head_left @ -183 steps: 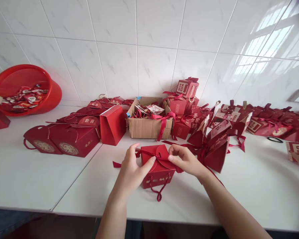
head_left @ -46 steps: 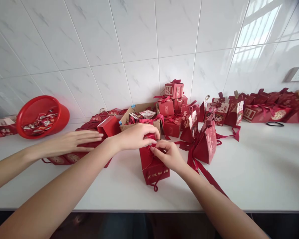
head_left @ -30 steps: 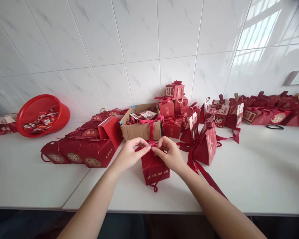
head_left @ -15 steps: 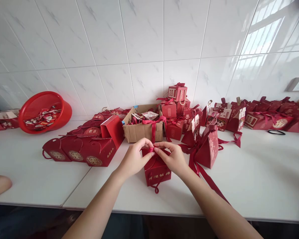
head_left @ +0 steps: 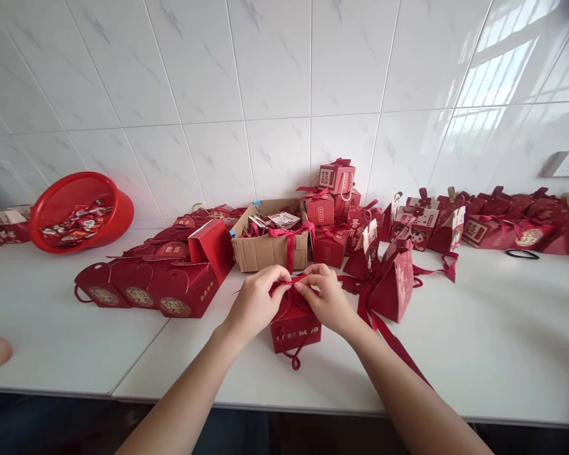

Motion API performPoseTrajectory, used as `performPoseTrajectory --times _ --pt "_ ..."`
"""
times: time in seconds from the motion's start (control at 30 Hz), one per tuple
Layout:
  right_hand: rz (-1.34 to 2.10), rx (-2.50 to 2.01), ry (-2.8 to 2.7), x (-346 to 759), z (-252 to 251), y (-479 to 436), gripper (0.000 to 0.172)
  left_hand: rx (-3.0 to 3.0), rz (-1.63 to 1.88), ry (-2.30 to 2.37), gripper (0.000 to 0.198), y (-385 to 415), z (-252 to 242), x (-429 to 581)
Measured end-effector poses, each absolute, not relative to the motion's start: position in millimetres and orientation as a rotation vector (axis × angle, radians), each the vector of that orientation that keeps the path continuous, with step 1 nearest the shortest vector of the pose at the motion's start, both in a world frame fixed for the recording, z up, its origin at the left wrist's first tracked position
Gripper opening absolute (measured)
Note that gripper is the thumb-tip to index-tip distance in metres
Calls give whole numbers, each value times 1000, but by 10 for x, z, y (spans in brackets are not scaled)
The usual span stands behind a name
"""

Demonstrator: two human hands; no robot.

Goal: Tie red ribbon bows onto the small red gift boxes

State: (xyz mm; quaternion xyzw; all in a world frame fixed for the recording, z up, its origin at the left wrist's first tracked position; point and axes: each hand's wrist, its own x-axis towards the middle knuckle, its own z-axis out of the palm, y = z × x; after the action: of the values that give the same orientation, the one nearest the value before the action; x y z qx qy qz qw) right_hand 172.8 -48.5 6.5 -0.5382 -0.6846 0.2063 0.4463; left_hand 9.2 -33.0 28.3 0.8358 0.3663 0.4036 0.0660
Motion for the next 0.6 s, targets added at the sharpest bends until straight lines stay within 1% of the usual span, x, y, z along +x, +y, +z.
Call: performPoseTrajectory --times 0.1,0.23,0.43,0.5,0.6 --pt "796 -1227 -1686 1769 69 -457 27 2563 1248 1070 12 -318 261 105" --pt "1139 -950 -1571 1774 40 -424 37 2577 1292 1022 12 -286 225 122" --pt "1190 -884 -1395 1694 2 -420 40 2510 1351 1087 11 -334 231 56" --pt "1173 -896 -1395 1685 5 -426 40 2506 1299 1075 7 -375 234 23" --pt "1176 -890 -1396 1684 11 -437 38 2455 1190 1061 6 -411 232 -3"
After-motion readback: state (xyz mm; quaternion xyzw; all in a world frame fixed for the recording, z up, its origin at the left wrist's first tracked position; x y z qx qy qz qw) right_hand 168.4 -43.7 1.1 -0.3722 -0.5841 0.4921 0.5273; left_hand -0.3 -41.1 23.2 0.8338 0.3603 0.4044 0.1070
